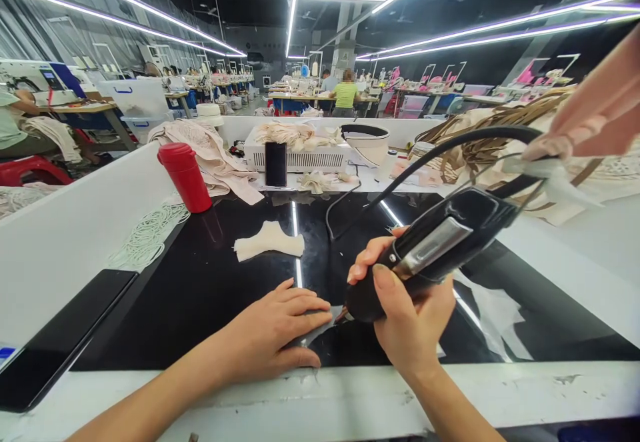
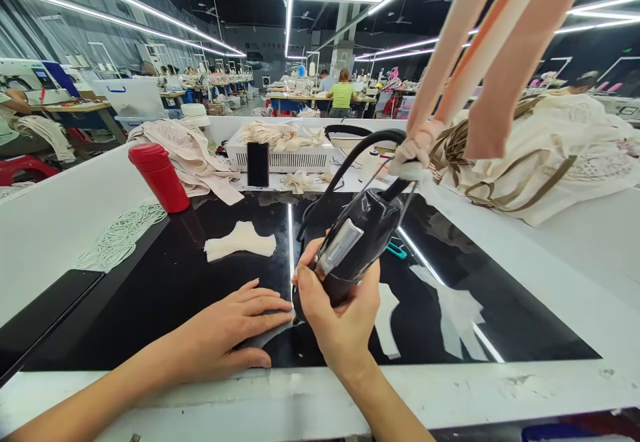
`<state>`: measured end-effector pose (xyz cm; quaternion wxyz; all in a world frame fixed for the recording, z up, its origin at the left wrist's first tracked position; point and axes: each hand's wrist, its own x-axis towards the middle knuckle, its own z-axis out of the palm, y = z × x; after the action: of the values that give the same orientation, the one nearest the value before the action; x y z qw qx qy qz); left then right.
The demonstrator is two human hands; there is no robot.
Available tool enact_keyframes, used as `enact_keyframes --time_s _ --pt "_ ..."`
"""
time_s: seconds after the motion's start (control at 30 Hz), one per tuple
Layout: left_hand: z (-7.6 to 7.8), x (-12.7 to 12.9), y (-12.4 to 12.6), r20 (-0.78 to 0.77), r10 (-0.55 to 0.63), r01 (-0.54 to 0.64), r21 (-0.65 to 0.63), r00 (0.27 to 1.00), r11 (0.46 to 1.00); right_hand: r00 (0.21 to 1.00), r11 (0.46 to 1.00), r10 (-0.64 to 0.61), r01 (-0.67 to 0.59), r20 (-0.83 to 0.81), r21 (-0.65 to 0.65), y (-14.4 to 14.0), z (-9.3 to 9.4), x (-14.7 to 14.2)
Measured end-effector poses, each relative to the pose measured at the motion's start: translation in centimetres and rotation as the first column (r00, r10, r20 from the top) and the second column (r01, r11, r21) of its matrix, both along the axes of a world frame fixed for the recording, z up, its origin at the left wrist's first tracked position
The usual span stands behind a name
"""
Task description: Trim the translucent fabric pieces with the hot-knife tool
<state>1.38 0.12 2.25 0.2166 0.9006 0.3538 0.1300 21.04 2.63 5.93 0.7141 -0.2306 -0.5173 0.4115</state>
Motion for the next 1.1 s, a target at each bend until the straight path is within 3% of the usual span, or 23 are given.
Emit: enact_keyframes --time_s 0.27,0.63,0.87,1.1 --pt "-0.2 0.0 -0.1 0.04 0.008 -0.008 0.006 0.999 1.0 0.995 0.996 -0.092 0.092 -0.023 0.01 0.9 0.5 1.5" --pt "-0.2 0.1 -0.1 0.052 0.005 -0.006 0.02 0.999 1.0 0.997 0.997 -0.072 0.072 0.017 -0.006 0.9 0.1 1.5" --pt "-0.1 0.1 -0.1 0.059 0.005 -0.006 0.018 0.998 1.0 0.987 0.987 -0.157 0.158 -0.039 0.023 1.5 0.7 2.4" --pt "-0.3 0.1 -0.1 0.064 0.01 -0.012 0.021 0.998 1.0 0.987 0.986 -0.163 0.163 0.008 0.023 1.6 0.3 2.3"
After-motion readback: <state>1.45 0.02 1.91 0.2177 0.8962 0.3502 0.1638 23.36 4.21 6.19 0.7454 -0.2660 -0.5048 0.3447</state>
